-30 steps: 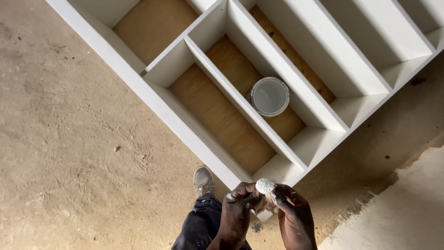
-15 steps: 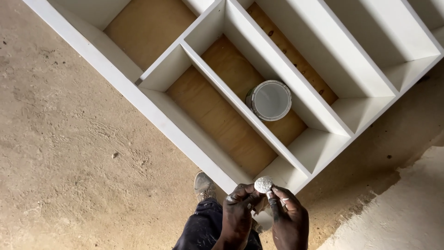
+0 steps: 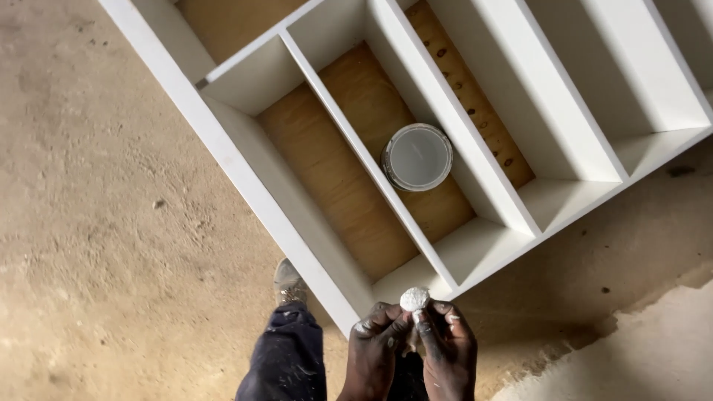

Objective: Applying filler material to the edges of a white shelf unit using a rag to smooth out joints and edges.

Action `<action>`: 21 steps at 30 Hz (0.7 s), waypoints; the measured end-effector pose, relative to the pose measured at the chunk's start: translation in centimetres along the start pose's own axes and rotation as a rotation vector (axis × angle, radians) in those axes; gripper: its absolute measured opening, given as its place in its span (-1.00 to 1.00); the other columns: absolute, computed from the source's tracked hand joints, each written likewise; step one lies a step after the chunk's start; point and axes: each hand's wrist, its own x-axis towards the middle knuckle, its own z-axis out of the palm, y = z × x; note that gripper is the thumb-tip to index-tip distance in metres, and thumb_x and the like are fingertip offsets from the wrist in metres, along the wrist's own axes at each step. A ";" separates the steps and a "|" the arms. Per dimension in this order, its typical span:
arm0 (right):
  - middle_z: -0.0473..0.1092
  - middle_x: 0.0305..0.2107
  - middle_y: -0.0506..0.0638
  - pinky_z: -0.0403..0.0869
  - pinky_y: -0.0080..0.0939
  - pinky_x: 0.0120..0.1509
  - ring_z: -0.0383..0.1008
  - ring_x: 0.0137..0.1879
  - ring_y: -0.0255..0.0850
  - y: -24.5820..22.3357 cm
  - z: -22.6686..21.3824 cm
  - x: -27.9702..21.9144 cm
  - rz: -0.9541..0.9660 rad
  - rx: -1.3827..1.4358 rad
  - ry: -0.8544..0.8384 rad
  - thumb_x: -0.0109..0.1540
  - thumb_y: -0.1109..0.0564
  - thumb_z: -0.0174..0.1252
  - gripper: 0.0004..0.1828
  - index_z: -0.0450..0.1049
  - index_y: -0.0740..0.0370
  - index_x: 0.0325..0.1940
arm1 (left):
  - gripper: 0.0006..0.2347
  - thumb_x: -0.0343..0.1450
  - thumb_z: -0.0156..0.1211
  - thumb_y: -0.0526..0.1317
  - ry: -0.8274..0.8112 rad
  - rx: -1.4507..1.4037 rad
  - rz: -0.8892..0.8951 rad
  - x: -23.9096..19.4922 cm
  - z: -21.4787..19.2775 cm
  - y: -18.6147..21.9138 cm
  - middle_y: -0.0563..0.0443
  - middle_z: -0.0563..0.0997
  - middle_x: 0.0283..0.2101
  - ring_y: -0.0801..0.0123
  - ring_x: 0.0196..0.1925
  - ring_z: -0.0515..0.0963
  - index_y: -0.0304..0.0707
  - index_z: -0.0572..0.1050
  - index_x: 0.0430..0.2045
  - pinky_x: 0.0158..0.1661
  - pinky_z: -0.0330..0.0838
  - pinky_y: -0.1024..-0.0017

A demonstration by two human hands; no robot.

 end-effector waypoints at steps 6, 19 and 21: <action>0.59 -0.32 0.32 0.50 -0.19 -0.34 0.57 -0.30 -0.08 -1.3 -12.7 4.2 0.044 -0.298 0.197 0.23 0.25 0.21 -0.79 0.47 0.35 -0.07 | -0.68 0.35 0.38 -0.43 0.031 -0.038 -0.113 -1.6 6.4 -12.0 -0.04 0.37 -0.43 0.39 -0.46 0.37 -0.51 0.70 0.01 -0.42 0.25 0.54; 0.50 -0.26 0.17 0.47 -0.21 -0.13 0.45 -0.25 -0.15 -4.5 -18.2 9.1 0.141 -0.157 0.055 0.07 0.06 0.34 -0.41 0.44 0.34 0.13 | -0.80 0.44 0.22 -0.35 0.151 0.351 -0.346 -2.4 5.4 -11.5 -0.07 0.67 -0.18 0.37 -0.28 0.48 -0.39 0.69 -0.11 -0.28 0.40 0.48; 0.48 -0.31 0.16 0.47 -0.21 -0.09 0.43 -0.28 -0.18 -2.8 -18.1 9.1 0.169 -0.179 0.114 0.16 0.09 0.26 -0.56 0.46 0.35 0.08 | -0.76 0.43 0.22 -0.25 0.197 0.521 -0.340 -2.5 3.6 -11.5 0.02 0.74 -0.13 0.42 -0.25 0.56 -0.25 0.72 -0.09 -0.27 0.47 0.52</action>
